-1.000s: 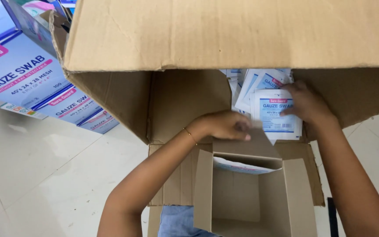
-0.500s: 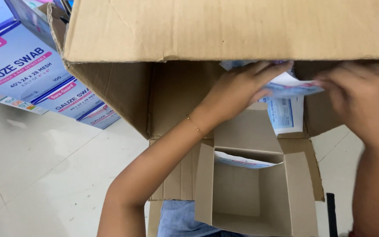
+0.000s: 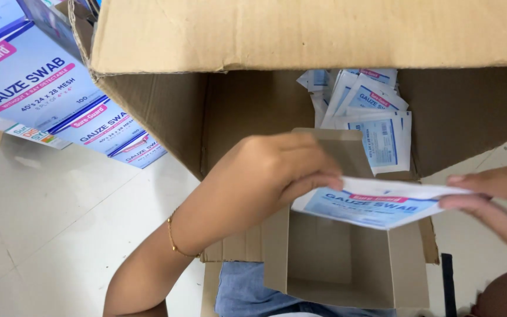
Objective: The person sits on the floor and unpacks gauze swab boxes from a large cardboard carton. They open each small box, take out the wrapped gauze packets, and place the packets and boxes into separate piles.
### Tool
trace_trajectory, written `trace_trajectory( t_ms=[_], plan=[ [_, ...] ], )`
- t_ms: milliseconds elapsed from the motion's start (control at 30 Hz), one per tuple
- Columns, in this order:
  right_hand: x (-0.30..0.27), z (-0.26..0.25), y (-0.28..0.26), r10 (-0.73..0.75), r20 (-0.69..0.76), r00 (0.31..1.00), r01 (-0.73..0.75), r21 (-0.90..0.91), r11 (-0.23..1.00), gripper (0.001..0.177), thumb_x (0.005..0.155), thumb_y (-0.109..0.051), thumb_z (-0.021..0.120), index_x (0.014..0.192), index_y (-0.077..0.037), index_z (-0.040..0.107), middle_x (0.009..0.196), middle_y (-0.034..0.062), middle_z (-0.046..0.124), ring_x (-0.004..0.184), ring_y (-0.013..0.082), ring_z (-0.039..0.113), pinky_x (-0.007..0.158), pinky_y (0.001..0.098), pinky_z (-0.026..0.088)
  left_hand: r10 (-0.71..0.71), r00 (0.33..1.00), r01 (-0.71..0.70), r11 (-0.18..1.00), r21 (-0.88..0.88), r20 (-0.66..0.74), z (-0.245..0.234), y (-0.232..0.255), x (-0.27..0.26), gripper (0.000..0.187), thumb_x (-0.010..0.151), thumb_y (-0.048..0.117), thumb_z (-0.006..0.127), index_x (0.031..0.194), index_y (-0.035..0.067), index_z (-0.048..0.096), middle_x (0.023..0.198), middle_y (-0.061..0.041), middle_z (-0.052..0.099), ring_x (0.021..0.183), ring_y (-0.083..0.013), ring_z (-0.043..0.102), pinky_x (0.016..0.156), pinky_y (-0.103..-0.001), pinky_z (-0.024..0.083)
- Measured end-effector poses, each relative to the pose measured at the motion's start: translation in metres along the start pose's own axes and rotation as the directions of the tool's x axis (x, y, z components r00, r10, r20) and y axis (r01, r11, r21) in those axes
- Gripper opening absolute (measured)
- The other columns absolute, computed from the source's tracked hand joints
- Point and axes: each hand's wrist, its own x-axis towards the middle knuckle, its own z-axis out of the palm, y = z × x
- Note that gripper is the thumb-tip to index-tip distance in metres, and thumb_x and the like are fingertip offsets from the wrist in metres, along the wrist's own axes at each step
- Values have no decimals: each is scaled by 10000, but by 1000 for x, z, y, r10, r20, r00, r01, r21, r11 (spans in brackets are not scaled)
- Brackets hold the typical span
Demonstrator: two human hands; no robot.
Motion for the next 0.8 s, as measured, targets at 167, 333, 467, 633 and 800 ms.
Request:
trace_trajectory(
  t_ms=[167, 333, 467, 633, 800],
  plan=[
    [10, -2, -63, -163, 26, 986, 163, 20, 986, 262, 817, -336, 734, 989, -140, 759, 903, 55, 795, 769, 121, 797, 701, 302, 596, -54, 993, 48, 997, 61, 108, 6, -3, -15, 125, 945, 181, 714, 1020, 88, 749, 957, -57, 754, 848, -232, 729, 743, -345, 580],
    [20, -3, -103, -9, 204, 979, 69, -286, 956, 229, 780, -457, 768, 799, -229, 753, 841, -71, 798, 849, 81, 770, 861, 328, 580, -54, 971, 2, 976, 216, 234, 24, -9, -25, 39, 873, 108, 696, 853, 95, 727, 798, -66, 719, 762, -260, 703, 688, -387, 526],
    [41, 2, -132, -101, 222, 970, 159, -261, 952, 174, 782, -368, 732, 828, -204, 767, 868, -87, 749, 905, 140, 672, 886, 384, 472, -50, 956, -101, 869, 484, 290, 52, -12, -28, 57, 758, 83, 695, 788, 117, 730, 728, -64, 697, 782, -239, 699, 721, -367, 518],
    [59, 16, -152, -53, 337, 940, 202, -423, 883, 84, 794, -265, 711, 805, -197, 759, 922, -26, 647, 1015, 175, 597, 864, 382, 431, -59, 951, -177, 702, 690, 304, 82, -27, -30, 58, 671, 117, 743, 629, 145, 716, 733, -32, 707, 842, -213, 687, 723, -328, 497],
    [57, 37, -141, -106, 373, 922, 281, -452, 847, 58, 788, -173, 688, 819, -170, 737, 976, -2, 653, 1059, 204, 605, 909, 388, 431, -171, 893, -168, 731, 661, 417, 92, -41, -30, 73, 635, 99, 762, 635, 162, 723, 694, -54, 704, 773, -243, 685, 709, -356, 502]
  ],
)
